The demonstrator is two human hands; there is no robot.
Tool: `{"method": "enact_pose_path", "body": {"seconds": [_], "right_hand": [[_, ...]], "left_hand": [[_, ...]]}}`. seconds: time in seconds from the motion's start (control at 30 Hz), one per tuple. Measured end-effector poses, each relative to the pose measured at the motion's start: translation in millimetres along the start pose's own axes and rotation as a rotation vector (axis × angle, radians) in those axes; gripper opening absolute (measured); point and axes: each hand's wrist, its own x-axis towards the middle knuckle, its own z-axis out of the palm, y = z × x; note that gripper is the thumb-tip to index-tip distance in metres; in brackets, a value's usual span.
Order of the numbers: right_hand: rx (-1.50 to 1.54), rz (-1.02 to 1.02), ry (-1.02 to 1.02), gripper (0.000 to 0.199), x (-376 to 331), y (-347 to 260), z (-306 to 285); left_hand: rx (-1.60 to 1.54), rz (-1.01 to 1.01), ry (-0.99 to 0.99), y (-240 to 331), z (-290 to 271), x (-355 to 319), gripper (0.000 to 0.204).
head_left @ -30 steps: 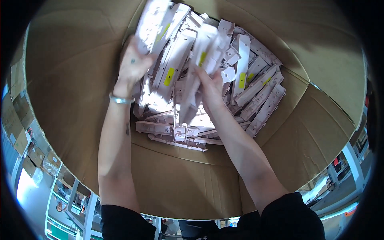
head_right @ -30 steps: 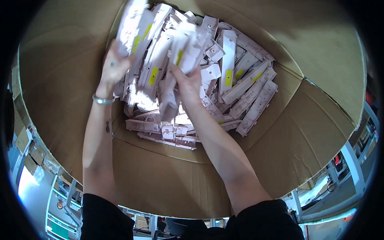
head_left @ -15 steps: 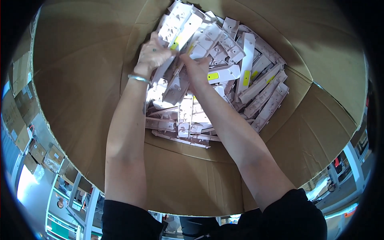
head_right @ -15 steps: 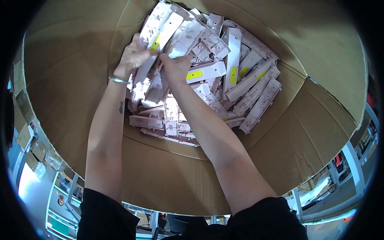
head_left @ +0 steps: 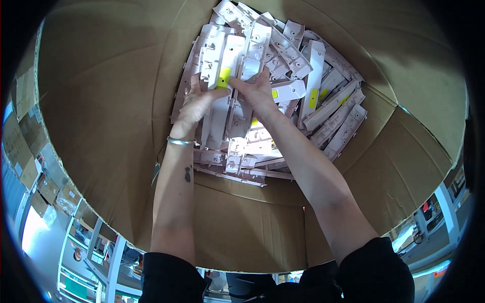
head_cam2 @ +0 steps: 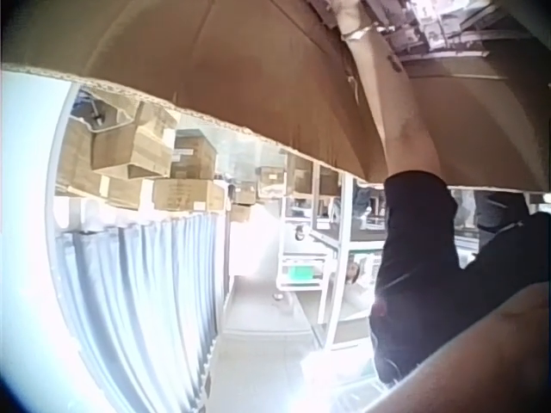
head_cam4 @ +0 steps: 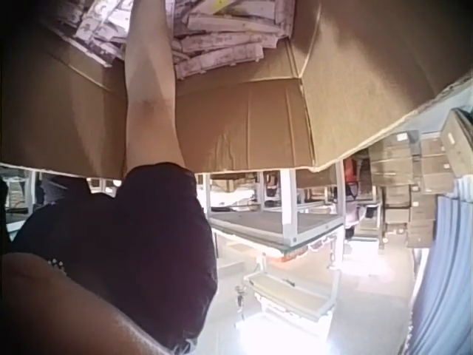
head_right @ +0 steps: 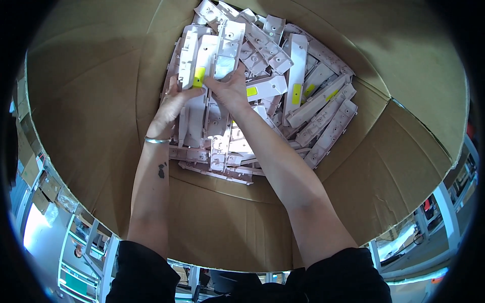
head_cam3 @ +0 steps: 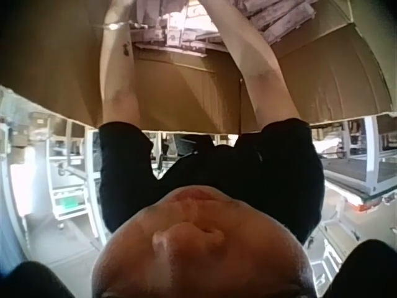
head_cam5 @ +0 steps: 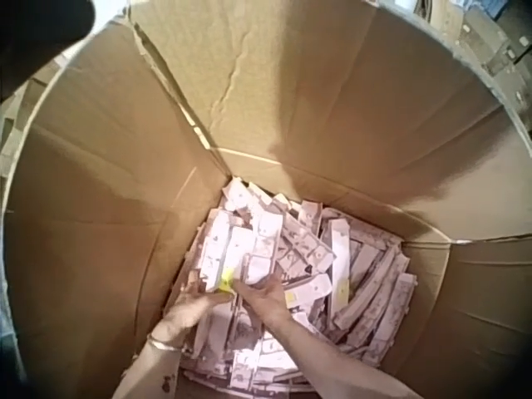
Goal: Sorting and stacking pink plastic components from a large cardboard box onto a workbench.
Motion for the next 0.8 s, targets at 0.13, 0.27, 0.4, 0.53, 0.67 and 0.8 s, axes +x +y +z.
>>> {"method": "enact_pose_path", "body": {"seconds": [0.13,0.27,0.4,0.53,0.67,0.8], "right_hand": [[-0.143,-0.196,0.002,0.063,1,8,-2],[-0.097,0.194,0.052,0.073,5,-3,-12],[-0.109,0.248,0.006,0.082,-6,-13,-18],[0.066,0.363,-0.246,0.089,-6,-18,-16],[0.019,0.308,-0.282,0.093,0,-18,-14],[-0.257,0.187,-0.391,0.095,-10,-46,-7]], "left_hand": [[-0.87,0.106,-0.253,-8,-3,5,0.084],[-1.015,0.191,-0.209,-21,-5,15,0.097],[-0.838,0.127,-0.527,-5,-25,15,0.077],[-0.891,0.095,-0.572,-4,-30,5,0.058],[-0.991,0.102,-0.594,-11,-24,2,0.047],[-1.026,0.053,-0.558,-26,-28,-16,0.05]]}}
